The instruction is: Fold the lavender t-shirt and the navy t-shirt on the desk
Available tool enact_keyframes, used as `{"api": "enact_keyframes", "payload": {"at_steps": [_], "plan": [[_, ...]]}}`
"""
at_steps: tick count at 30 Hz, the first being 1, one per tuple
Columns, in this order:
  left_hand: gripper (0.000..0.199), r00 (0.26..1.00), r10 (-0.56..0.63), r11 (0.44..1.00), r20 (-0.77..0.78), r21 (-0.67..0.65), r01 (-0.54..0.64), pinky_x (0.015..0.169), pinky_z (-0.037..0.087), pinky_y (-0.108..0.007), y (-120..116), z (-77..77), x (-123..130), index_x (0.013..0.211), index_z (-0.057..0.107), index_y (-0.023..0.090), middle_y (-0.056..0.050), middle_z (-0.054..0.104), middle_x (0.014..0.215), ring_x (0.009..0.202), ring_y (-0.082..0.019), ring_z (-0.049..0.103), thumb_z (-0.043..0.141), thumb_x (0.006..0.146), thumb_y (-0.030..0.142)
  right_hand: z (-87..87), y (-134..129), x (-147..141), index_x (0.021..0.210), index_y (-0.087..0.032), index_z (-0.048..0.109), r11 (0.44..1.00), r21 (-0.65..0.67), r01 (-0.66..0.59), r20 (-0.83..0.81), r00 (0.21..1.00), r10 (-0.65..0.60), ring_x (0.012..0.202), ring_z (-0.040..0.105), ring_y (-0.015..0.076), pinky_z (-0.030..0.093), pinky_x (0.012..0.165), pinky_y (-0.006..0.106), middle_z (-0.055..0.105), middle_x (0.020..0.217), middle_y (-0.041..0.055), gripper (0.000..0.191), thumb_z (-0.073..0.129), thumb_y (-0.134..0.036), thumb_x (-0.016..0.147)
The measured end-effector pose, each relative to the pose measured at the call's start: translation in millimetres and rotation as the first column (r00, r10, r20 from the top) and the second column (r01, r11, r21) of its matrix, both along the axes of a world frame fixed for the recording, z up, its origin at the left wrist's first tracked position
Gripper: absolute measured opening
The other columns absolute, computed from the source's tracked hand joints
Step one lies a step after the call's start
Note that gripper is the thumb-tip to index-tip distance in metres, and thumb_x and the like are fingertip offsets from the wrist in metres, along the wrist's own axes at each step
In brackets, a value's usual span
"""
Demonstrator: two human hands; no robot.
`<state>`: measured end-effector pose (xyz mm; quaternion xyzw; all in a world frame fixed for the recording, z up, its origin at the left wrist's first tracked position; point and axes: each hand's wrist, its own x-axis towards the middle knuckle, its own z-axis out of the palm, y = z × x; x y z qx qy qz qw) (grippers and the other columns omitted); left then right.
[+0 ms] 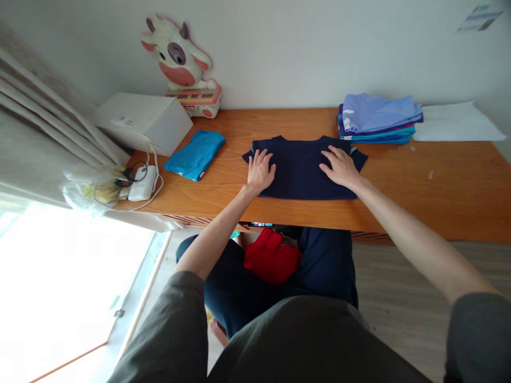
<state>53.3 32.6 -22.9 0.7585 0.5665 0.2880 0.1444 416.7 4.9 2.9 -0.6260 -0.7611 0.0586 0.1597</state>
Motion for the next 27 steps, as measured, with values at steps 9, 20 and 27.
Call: {"api": "enact_keyframes", "payload": {"at_steps": [9, 20, 27], "plan": [[0.073, 0.988, -0.031, 0.998, -0.153, -0.065, 0.022, 0.154, 0.005, -0.077, -31.0, -1.1, 4.6, 0.187, 0.054, 0.024, -0.013, 0.039, 0.2, 0.19, -0.045, 0.023, 0.057, 0.118, 0.048, -14.1, -14.8, -6.7, 0.194, -0.026, 0.042, 0.994, -0.087, 0.07, 0.033, 0.997, -0.067, 0.188, 0.024, 0.0512, 0.018, 0.15, 0.084, 0.036, 0.201, 0.013, 0.084, 0.037, -0.067, 0.121], [0.076, 0.97, -0.036, 0.998, -0.241, -0.059, 0.022, 0.153, 0.006, -0.08, -65.8, -0.1, -11.8, 0.189, 0.05, 0.021, -0.017, 0.033, 0.202, 0.19, -0.048, 0.021, 0.052, 0.12, 0.053, -22.1, -58.9, -16.9, 0.195, -0.022, 0.038, 0.992, -0.08, 0.095, 0.1, 0.991, -0.087, 0.188, 0.022, 0.0532, 0.02, 0.15, 0.083, 0.029, 0.203, 0.0145, 0.084, 0.033, -0.062, 0.121], [0.073, 0.976, -0.01, 0.998, -0.217, -0.069, -0.005, 0.153, 0.003, -0.079, -94.3, 4.6, -23.4, 0.183, 0.059, 0.025, -0.017, 0.039, 0.199, 0.189, -0.051, 0.022, 0.062, 0.117, 0.054, -22.7, -80.9, -22.0, 0.193, -0.031, 0.044, 0.993, -0.072, 0.098, 0.071, 0.993, -0.092, 0.184, 0.029, 0.0564, 0.023, 0.145, 0.09, 0.039, 0.2, 0.0131, 0.081, 0.041, -0.066, 0.119]]}}
